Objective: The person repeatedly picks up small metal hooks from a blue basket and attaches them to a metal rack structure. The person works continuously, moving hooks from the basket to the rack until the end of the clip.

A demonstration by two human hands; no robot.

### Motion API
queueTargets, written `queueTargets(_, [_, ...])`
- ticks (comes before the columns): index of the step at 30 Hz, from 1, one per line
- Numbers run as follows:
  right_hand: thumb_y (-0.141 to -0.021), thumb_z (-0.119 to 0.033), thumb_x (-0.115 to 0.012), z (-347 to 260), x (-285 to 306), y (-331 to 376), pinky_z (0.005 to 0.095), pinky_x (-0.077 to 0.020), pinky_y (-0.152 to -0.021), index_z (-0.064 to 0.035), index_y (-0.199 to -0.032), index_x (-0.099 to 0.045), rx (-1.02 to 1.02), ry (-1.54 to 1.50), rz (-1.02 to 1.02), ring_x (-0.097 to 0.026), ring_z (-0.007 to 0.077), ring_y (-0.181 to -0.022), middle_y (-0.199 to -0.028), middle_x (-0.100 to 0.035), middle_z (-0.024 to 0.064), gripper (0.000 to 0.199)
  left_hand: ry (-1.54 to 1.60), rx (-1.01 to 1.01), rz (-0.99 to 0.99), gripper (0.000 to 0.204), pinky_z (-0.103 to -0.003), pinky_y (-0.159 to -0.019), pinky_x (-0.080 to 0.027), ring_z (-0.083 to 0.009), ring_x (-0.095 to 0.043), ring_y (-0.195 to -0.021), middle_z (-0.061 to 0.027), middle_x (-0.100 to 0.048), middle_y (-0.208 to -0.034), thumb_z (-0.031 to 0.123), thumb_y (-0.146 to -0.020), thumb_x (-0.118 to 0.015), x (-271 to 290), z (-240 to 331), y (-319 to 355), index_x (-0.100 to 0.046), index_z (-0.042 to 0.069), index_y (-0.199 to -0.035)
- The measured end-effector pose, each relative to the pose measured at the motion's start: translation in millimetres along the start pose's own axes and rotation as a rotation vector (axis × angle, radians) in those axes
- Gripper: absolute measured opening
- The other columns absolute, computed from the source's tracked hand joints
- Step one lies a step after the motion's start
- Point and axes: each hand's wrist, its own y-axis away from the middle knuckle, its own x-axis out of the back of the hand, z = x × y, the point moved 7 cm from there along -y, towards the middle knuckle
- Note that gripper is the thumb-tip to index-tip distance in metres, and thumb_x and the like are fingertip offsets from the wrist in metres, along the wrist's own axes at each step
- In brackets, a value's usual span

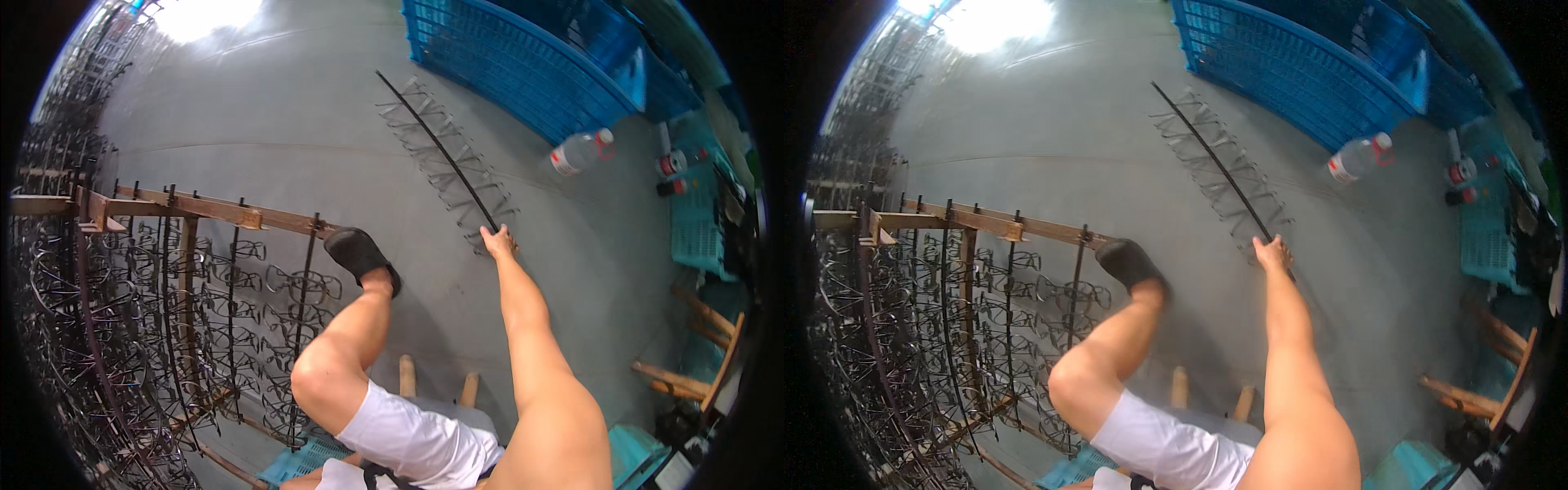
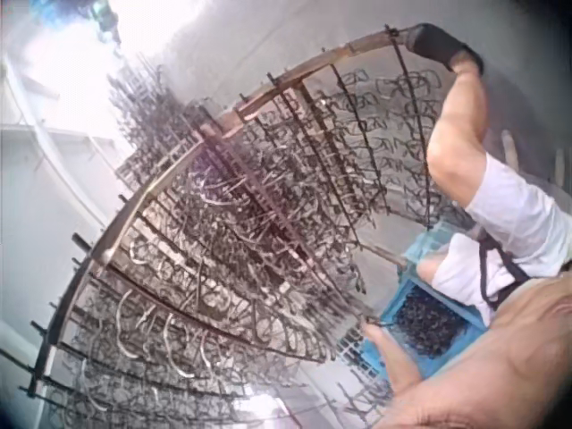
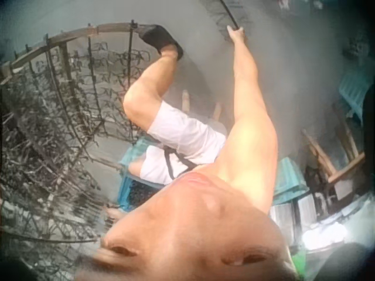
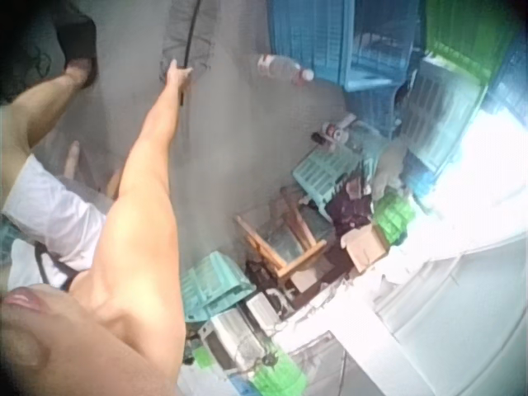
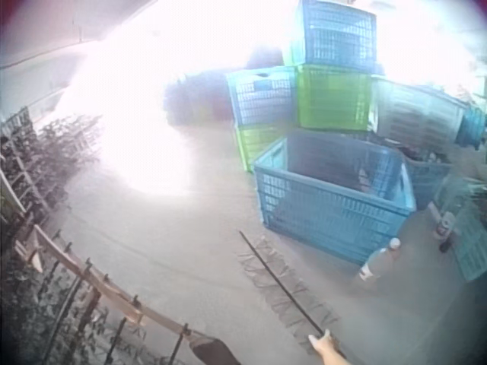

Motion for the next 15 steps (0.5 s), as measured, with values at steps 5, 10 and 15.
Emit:
queueTargets(5, [-0.059,-0.037,-0.066,7.2,-23.3,-15.9,0.0364,-0.0425,-0.092,-0.0087,-0.129,-0.045,-0.089,-0.263,-0.106,-0.052,0.0308,-0.113,-0.123,-0.054,0.0149,0.078,0.025,-0.006,0.034,0.027,-0.034,-0.074,-0.045,-0.0245,-0.056,-0.079,-0.0127,-0.061,-0.086,0.023,-0.089,-0.053,-11.1,-5.7,-8.7,-0.059,-0.003,-0.095])
queueTargets(10, [-0.054,-0.024,-0.061,42.0,-3.1,33.3,0.0389,-0.0471,-0.082,-0.0080,-0.109,-0.060,-0.024,-0.319,0.052,-0.060,0.0306,-0.099,-0.102,-0.065,0.0139,0.057,-0.114,-0.548,0.375,0.025,-0.034,-0.074,-0.046,-0.0257,-0.056,-0.080,-0.0139,-0.061,-0.085,0.021,-0.088,-0.056,1.1,10.0,37.7,-0.059,-0.004,-0.094])
queueTargets(15, [-0.061,-0.026,-0.053,72.8,101.6,135.2,0.0431,-0.0466,-0.083,-0.0092,-0.105,-0.061,0.034,-0.164,0.022,-0.060,0.0372,-0.096,-0.099,-0.064,0.0181,0.048,0.118,-0.505,-0.180,0.025,-0.036,-0.077,-0.048,-0.0259,-0.059,-0.084,-0.0155,-0.063,-0.094,0.021,-0.085,-0.058,-110.9,75.1,171.3,-0.062,-0.001,-0.097])
